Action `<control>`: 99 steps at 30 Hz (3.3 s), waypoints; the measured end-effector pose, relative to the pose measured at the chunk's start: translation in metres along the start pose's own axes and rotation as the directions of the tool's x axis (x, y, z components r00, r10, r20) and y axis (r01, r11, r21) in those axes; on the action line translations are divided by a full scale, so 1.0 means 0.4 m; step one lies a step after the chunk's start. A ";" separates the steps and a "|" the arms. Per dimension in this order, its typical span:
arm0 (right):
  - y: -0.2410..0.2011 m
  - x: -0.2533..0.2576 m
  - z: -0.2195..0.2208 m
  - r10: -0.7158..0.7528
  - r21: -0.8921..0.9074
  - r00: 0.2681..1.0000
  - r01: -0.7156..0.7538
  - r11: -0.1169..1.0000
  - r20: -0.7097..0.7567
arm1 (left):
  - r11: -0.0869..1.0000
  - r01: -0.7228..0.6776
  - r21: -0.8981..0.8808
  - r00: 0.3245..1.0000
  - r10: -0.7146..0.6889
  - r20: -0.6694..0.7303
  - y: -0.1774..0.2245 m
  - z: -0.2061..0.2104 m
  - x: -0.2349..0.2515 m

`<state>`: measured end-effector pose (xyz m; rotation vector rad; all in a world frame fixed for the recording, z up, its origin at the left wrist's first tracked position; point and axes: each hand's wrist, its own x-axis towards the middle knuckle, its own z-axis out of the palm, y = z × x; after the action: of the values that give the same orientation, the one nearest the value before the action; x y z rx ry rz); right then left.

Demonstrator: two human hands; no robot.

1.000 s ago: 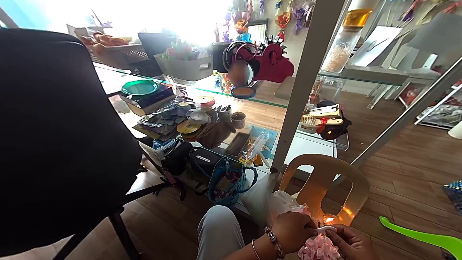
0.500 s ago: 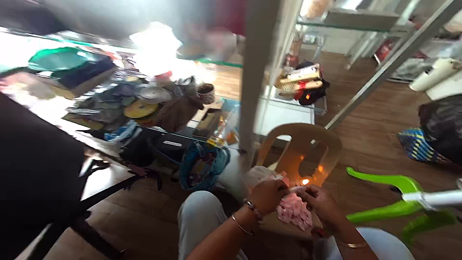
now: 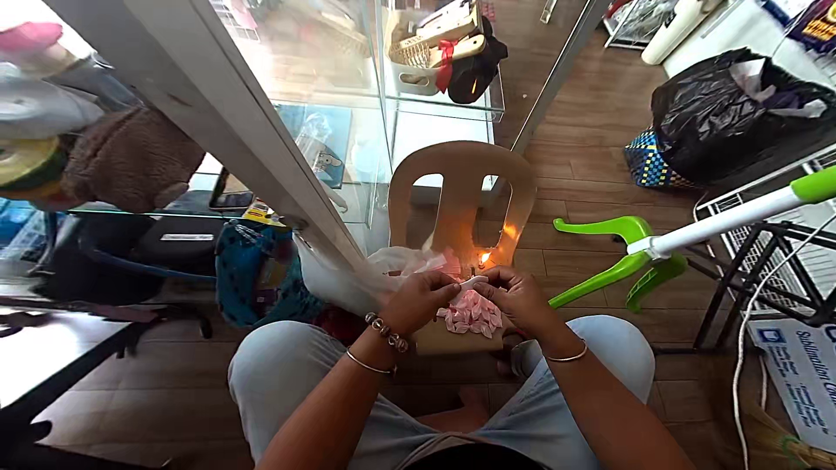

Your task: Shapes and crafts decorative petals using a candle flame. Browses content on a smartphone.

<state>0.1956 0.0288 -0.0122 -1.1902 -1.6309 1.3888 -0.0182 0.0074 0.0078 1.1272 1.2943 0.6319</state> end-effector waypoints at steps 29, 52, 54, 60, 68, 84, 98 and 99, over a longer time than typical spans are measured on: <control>0.017 0.001 0.072 -0.316 -0.147 0.938 0.295 0.944 -0.144 | 0.730 0.063 -0.681 0.964 -0.221 -0.147 0.015 0.045 0.004; -0.035 0.022 0.093 0.447 0.673 0.895 -0.337 0.658 0.011 | 0.728 -0.071 -0.682 0.967 -0.118 -0.226 0.004 0.070 0.013; -0.035 0.024 0.091 0.462 0.694 0.886 -0.350 0.629 0.028 | 0.728 -0.078 -0.681 0.969 -0.106 -0.225 0.001 0.070 0.015; -0.013 0.027 0.079 0.144 0.350 0.969 -0.067 0.935 -0.199 | 0.796 0.073 -0.601 0.983 -0.161 -0.093 0.014 0.057 0.006; 0.039 0.004 0.024 -0.743 -0.616 0.669 0.592 0.520 0.016 | 0.693 0.124 -0.710 0.989 -0.147 0.029 0.018 0.045 -0.004; 0.036 0.005 0.017 -0.775 -0.654 0.621 0.635 0.412 0.115 | 0.777 -0.007 -0.629 0.989 -0.088 -0.121 0.032 0.033 -0.018; 0.013 -0.015 0.060 -0.325 -0.016 0.933 0.327 0.945 -0.153 | 0.933 -0.313 -0.176 0.937 0.273 -0.217 0.002 0.042 -0.011; 0.012 -0.015 0.061 -0.318 -0.016 0.936 0.319 0.948 -0.153 | 0.935 -0.317 -0.160 0.936 0.281 -0.211 0.002 0.040 -0.011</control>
<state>0.1764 0.0144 -0.0216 -0.9506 -1.6213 1.0721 -0.0038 -0.0009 0.0089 1.1354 1.1948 1.0896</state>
